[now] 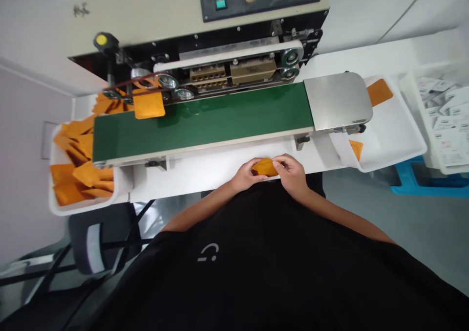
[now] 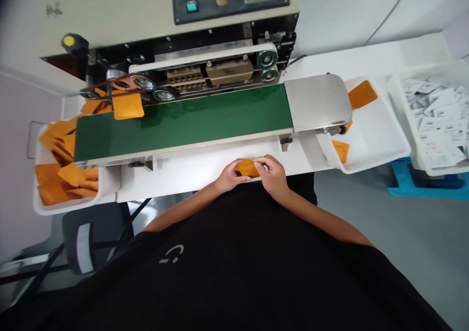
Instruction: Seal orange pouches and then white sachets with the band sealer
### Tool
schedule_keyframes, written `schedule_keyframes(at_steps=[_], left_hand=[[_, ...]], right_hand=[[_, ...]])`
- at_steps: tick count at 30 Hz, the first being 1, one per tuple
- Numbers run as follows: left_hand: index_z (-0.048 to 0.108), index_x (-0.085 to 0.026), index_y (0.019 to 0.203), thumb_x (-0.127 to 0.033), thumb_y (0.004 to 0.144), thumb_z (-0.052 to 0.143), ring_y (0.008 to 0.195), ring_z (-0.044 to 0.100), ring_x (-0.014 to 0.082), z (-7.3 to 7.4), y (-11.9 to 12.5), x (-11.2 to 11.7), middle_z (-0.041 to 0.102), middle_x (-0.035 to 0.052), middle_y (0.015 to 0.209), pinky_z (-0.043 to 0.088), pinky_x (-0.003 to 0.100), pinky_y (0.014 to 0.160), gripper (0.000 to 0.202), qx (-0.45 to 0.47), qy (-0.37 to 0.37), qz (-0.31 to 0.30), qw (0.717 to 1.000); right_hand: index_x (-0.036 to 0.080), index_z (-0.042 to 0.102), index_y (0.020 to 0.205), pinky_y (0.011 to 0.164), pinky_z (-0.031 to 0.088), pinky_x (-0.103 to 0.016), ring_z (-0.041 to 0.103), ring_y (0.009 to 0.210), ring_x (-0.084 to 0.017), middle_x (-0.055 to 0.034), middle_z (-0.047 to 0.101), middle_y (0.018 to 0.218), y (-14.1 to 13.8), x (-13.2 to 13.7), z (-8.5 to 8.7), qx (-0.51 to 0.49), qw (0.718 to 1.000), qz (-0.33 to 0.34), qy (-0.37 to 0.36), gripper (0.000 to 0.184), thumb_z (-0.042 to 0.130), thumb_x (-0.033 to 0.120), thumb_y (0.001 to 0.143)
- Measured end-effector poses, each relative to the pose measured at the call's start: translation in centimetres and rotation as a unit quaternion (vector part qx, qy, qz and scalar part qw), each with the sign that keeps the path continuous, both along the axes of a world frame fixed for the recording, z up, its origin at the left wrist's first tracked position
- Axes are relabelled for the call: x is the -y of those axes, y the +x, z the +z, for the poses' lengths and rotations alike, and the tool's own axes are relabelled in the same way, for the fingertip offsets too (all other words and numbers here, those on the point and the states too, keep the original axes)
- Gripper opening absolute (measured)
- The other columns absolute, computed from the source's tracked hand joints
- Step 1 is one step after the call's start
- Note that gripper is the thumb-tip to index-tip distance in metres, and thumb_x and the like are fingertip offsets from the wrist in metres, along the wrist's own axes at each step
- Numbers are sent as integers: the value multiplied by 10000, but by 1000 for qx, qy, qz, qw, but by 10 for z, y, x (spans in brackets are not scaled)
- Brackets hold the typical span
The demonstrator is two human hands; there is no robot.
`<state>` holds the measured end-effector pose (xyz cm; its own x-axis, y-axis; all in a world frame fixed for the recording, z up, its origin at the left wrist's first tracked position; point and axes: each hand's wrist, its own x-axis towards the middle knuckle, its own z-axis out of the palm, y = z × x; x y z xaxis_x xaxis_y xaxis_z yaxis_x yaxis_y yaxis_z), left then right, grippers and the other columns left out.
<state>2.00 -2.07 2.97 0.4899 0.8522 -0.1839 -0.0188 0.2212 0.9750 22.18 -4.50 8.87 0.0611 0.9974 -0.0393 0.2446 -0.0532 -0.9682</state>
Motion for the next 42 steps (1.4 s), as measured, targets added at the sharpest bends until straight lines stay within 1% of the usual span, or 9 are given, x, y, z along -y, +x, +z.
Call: schedule_keyframes(at_steps=[3, 9, 18, 22, 25, 28, 32, 38, 42], left_hand=[[600, -158, 1306, -520, 755, 899, 1000, 745, 230, -6, 2, 1, 725, 135, 1198, 625, 338, 842, 724, 48, -32, 14, 998], [585, -159, 1281, -564, 826, 831, 882, 758, 169, -13, 2, 0, 711, 99, 1124, 638, 252, 711, 657, 79, -60, 33, 995], [616, -136, 1171, -663, 893, 705, 694, 739, 136, -3, -1, -1, 734, 70, 974, 637, 267, 658, 602, 55, -53, 44, 996], [616, -128, 1119, -682, 899, 683, 668, 724, 137, -3, 0, -2, 739, 80, 949, 627, 282, 639, 600, 50, -53, 54, 996], [610, -134, 1121, -678, 904, 681, 666, 716, 127, -5, 0, -2, 740, 83, 976, 615, 270, 632, 589, 54, -51, 57, 996], [607, -134, 1137, -661, 920, 673, 681, 718, 127, -6, -1, -1, 737, 81, 990, 612, 271, 649, 573, 52, -47, 51, 996], [608, -134, 1161, -639, 937, 664, 752, 732, 140, -9, -1, -2, 729, 93, 1041, 612, 267, 654, 556, 58, -36, 49, 996], [604, -129, 1182, -596, 964, 653, 729, 715, 122, -11, -1, -2, 725, 84, 1025, 624, 258, 657, 518, 71, -26, 48, 996], [613, -126, 1168, -583, 965, 659, 726, 719, 123, -6, -1, -2, 723, 84, 1017, 617, 246, 646, 502, 74, -28, 45, 996]], right_hand=[[215, 748, 994, 911, 558, -348, 693, 966, -197, -60, 734, 1030, -1, -4, 0, -32, 998, -47, -31, 218, 651, 408, 966], [209, 704, 985, 829, 570, -297, 683, 884, -164, -50, 715, 988, -6, -14, -1, -102, 989, -106, -29, 225, 673, 429, 949], [211, 653, 996, 715, 560, -283, 668, 807, -162, -50, 707, 950, 3, -19, -3, -98, 992, -16, -81, 232, 625, 438, 957], [209, 658, 988, 738, 564, -276, 669, 838, -160, -48, 701, 960, 9, -23, 11, -97, 991, -77, -51, 236, 666, 439, 935], [228, 643, 1044, 655, 545, -246, 652, 783, -147, -36, 676, 924, 19, -31, 29, -110, 985, -130, -29, 242, 683, 436, 927], [261, 620, 1180, 526, 485, -222, 593, 654, -118, -19, 650, 911, 33, -43, 49, -118, 983, -139, -20, 326, 695, 449, 924], [294, 605, 1313, 564, 534, -228, 629, 704, -112, -11, 656, 984, 45, -56, 70, -133, 983, -128, -12, 487, 740, 497, 892], [330, 682, 1236, 615, 596, -243, 681, 855, -140, -19, 690, 1129, 48, -61, 76, -245, 964, -103, -15, 487, 848, 464, 798], [361, 636, 1177, 641, 621, -269, 701, 910, -159, 6, 691, 1153, 50, -61, 74, -269, 959, -83, -11, 442, 857, 415, 798]])
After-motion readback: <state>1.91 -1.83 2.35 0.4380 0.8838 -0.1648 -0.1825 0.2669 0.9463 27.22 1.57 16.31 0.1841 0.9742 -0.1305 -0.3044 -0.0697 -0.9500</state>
